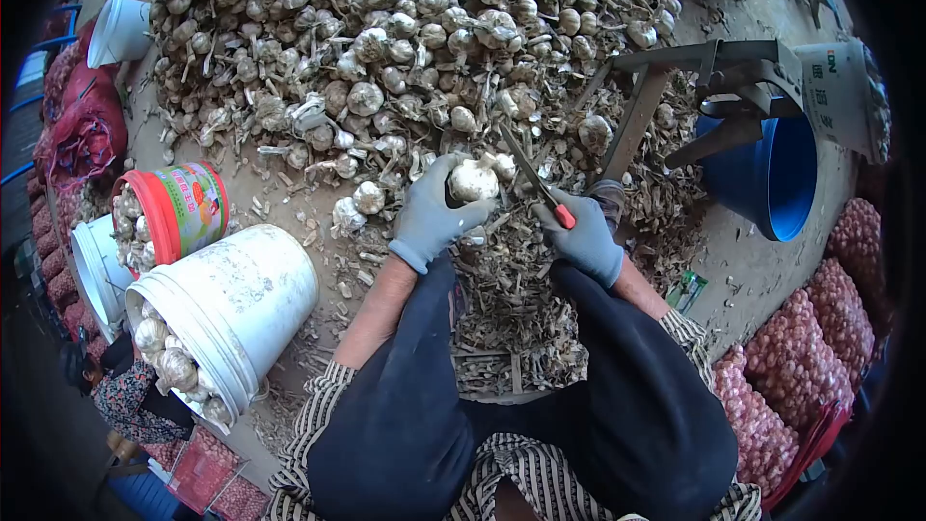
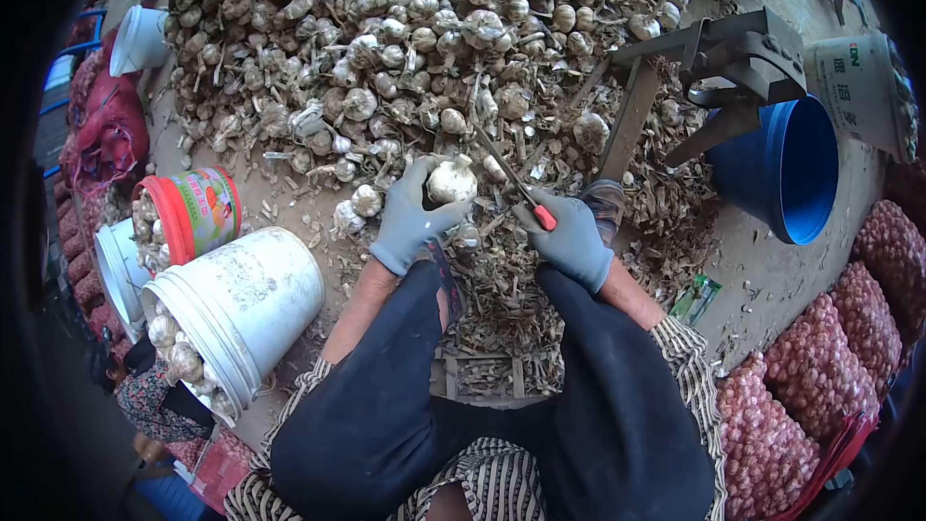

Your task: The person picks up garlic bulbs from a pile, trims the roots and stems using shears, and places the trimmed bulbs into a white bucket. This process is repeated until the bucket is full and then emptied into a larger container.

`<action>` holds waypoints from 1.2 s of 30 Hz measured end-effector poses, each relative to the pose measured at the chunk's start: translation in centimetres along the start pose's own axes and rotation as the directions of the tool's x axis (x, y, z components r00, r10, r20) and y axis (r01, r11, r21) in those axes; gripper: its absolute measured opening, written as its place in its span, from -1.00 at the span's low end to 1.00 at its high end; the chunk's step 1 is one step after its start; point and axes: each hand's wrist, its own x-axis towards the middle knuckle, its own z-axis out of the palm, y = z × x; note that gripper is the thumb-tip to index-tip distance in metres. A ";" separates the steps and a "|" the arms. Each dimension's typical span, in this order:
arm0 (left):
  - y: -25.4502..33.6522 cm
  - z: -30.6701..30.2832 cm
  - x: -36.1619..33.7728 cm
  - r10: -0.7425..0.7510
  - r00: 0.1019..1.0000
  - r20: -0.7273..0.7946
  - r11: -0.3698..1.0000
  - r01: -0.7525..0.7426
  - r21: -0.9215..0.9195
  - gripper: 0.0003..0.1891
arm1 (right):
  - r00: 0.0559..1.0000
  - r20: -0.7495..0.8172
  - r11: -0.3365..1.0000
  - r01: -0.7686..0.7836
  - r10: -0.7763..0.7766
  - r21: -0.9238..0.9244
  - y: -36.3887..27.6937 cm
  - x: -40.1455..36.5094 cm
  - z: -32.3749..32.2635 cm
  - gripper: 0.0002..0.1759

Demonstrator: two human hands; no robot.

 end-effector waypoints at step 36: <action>1.6 -1.2 -2.8 0.143 0.989 0.033 0.989 -0.144 0.032 -0.34 | 0.909 0.354 0.706 0.400 -0.222 -0.585 -2.2 0.4 -2.1 -0.27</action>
